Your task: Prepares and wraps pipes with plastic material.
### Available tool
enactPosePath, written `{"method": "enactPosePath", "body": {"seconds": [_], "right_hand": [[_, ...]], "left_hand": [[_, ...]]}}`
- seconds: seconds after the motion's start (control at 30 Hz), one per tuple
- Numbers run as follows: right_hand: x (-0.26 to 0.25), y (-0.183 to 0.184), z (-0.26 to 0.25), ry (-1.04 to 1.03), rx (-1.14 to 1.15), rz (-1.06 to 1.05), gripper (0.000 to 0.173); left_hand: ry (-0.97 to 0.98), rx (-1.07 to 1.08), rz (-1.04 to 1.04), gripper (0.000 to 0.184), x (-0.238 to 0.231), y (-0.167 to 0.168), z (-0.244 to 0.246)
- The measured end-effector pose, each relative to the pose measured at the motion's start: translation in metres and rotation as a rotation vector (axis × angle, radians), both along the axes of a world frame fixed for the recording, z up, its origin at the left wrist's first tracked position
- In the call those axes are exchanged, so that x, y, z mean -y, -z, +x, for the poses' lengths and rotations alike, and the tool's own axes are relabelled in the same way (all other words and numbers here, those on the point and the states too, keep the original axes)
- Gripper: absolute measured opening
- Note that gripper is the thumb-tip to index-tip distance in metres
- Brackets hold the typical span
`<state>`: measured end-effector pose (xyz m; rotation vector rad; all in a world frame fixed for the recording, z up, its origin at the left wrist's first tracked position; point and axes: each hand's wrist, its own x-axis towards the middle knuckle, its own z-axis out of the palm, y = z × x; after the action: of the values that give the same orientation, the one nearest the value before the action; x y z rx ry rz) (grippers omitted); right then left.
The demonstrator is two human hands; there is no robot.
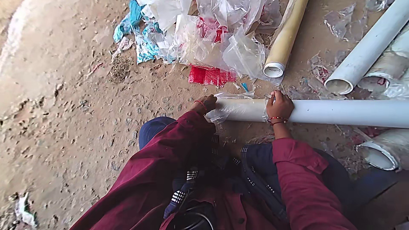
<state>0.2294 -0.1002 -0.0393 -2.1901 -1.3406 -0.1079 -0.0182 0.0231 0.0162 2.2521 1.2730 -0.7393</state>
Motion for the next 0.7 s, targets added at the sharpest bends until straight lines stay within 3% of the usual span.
{"method": "enactPosePath", "body": {"seconds": [0.23, 0.37, 0.4, 0.5, 0.57, 0.7], "right_hand": [[-0.002, 0.005, 0.001, 0.005, 0.031, 0.079, 0.028], [-0.002, 0.004, 0.0, 0.02, 0.002, 0.065, 0.026], [-0.003, 0.004, 0.001, 0.027, -0.003, 0.058, 0.026], [-0.006, 0.002, -0.001, 0.04, -0.029, 0.035, 0.027], [-0.005, 0.001, -0.001, 0.029, -0.043, 0.012, 0.027], [-0.004, 0.001, -0.001, 0.018, -0.025, 0.035, 0.027]], "left_hand": [[-0.34, 0.003, 0.087, 0.035, 0.009, 0.004, 0.006], [-0.937, 0.197, 0.211, 0.042, -0.008, -0.011, -0.033], [-0.969, 0.26, 0.218, 0.042, -0.012, -0.016, -0.045], [-0.741, 0.485, 0.179, 0.036, 0.003, -0.015, -0.053], [-0.562, 0.47, 0.192, 0.027, 0.016, 0.0, -0.044], [-0.5, 0.487, 0.199, 0.039, 0.009, 0.009, -0.031]]}}
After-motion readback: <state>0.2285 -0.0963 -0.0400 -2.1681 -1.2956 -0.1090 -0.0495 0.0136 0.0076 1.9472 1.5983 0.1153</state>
